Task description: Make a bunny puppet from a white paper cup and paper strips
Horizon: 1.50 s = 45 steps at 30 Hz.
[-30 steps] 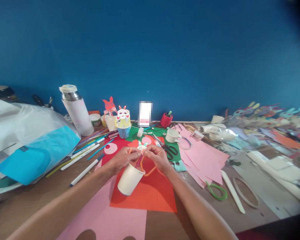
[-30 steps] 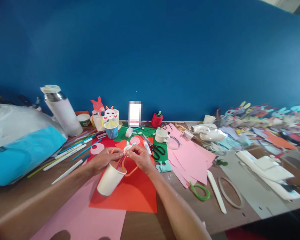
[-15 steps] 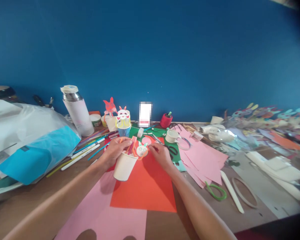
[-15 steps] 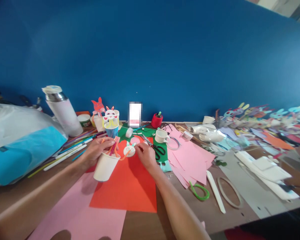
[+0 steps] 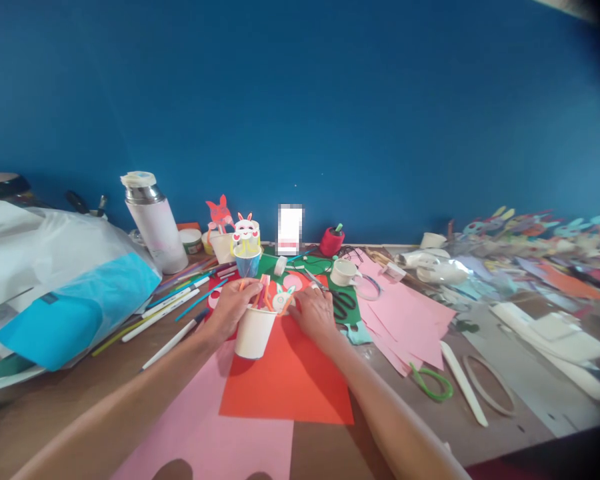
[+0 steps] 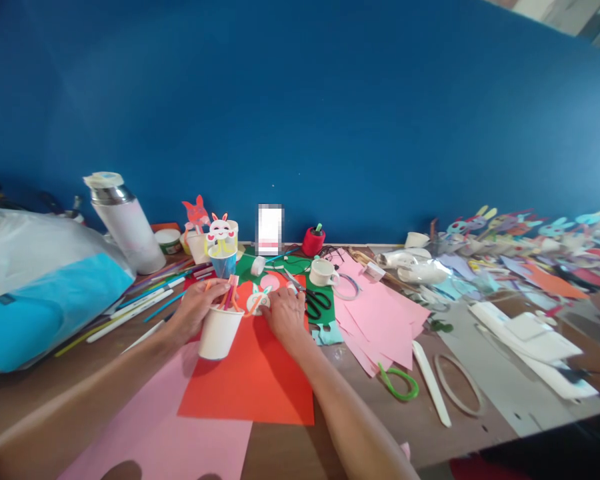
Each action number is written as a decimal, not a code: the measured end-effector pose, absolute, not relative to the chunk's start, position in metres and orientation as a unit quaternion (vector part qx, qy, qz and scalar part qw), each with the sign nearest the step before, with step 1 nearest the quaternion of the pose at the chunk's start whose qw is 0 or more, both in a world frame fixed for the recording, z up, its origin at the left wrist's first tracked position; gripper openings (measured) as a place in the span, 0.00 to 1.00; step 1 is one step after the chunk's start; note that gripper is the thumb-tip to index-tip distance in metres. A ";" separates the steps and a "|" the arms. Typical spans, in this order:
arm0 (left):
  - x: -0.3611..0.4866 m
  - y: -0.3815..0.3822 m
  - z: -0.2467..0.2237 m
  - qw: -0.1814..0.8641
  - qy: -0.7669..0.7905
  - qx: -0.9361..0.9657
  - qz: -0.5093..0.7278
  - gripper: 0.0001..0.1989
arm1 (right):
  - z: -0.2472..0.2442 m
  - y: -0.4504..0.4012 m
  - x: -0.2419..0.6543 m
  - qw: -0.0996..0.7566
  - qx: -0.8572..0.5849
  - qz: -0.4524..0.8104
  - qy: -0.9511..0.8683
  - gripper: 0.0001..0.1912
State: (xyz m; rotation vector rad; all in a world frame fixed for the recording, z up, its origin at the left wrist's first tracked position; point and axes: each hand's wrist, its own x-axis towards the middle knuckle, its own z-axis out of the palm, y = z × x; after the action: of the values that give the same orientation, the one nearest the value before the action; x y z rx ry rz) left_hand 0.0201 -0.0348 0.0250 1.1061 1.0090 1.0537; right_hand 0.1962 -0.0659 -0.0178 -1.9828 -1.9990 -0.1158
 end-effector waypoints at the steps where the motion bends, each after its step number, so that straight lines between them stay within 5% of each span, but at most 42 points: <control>1: 0.020 -0.034 0.024 0.608 0.438 0.479 0.457 0.10 | -0.018 -0.065 0.197 0.174 -0.697 -0.029 -0.695 0.09; 7: 0.019 -0.033 0.019 0.612 0.423 0.480 0.464 0.11 | -0.017 -0.063 0.205 0.270 -0.677 0.066 -0.681 0.04; 14: 0.022 -0.038 0.021 0.650 0.411 0.469 0.435 0.10 | -0.001 -0.056 0.224 0.562 -0.532 0.354 -0.526 0.09; 17: 0.025 -0.042 0.021 0.641 0.423 0.484 0.419 0.08 | 0.008 -0.058 0.219 0.624 -0.478 0.417 -0.455 0.09; 45: 0.034 -0.053 -0.001 0.642 0.403 0.513 0.402 0.08 | 0.007 -0.071 0.191 0.597 -0.459 0.447 -0.483 0.05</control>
State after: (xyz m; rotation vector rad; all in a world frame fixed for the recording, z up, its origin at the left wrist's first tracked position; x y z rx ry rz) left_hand 0.0336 -0.0527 -0.0015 1.1698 0.9186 0.9156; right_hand 0.1907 -0.0706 0.0067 -1.0659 -1.1213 1.0379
